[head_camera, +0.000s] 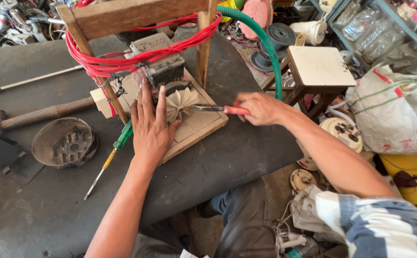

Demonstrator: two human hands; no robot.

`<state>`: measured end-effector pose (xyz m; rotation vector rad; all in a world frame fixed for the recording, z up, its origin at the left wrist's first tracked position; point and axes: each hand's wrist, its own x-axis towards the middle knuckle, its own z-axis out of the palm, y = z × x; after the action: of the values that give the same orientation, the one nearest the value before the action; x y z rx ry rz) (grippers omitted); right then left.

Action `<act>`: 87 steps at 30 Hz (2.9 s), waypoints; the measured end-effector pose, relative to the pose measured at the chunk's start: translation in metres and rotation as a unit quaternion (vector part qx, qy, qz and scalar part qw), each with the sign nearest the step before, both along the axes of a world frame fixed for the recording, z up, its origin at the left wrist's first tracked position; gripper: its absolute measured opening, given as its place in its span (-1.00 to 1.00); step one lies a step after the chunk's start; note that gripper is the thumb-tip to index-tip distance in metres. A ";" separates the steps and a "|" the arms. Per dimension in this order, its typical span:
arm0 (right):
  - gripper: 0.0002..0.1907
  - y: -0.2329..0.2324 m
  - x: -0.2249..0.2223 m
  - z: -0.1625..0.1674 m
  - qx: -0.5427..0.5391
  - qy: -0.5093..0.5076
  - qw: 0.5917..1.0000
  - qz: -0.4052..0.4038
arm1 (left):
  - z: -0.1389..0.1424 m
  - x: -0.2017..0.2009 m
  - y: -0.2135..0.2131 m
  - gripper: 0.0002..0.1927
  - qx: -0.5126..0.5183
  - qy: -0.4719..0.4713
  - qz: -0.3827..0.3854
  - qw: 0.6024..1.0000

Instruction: The person disassembles a small motor mounted on a wooden frame. They remove the outer casing, then use pliers and a screwdriver to detach a fan-like impeller from the shaft. Finally, they use a socket wrench to loosen and remove a nut from the motor shaft.

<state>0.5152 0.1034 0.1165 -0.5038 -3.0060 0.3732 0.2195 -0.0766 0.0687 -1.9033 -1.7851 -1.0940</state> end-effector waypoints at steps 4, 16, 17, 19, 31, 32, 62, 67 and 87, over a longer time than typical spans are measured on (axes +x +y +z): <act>-0.86 0.005 0.002 0.007 -0.247 -0.140 0.948 -0.146 | 0.000 0.002 0.005 0.13 -0.004 0.002 0.007 1.000; -0.80 0.004 0.008 -0.006 -0.159 -0.028 0.985 -0.060 | -0.006 -0.004 0.010 0.16 0.001 -0.009 0.000 1.000; -0.86 0.007 0.013 -0.009 -0.304 -0.058 0.945 -0.107 | -0.006 -0.005 0.010 0.16 -0.002 -0.010 0.000 1.000; -0.82 0.012 0.026 -0.012 -0.433 -0.105 0.882 -0.153 | -0.005 -0.008 0.009 0.16 -0.005 -0.011 0.000 1.000; -0.77 -0.075 0.126 -0.009 -0.261 -0.030 0.942 -0.209 | 0.001 -0.012 -0.004 0.08 0.009 -0.050 -0.027 0.998; -0.81 -0.086 0.116 -0.009 -0.301 -0.020 0.929 -0.214 | 0.002 -0.013 -0.006 0.05 0.021 -0.064 -0.037 0.997; -0.43 -0.284 -0.285 -0.019 -0.932 0.128 0.330 0.076 | -0.001 -0.044 -0.012 -0.47 0.123 -0.357 -0.059 0.924; -0.30 -0.282 -0.202 -0.017 -0.903 0.209 0.375 0.016 | -0.006 -0.047 -0.015 -0.48 0.119 -0.402 -0.059 0.906; -0.57 -0.203 -0.084 0.027 0.126 0.170 0.929 -0.302 | -0.016 -0.035 -0.023 -0.52 0.073 -0.599 -0.107 0.790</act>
<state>0.4314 -0.0997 0.1437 -1.1474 -2.3584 0.0170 0.1847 -0.0999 0.0532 -1.3168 -1.8220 -2.8545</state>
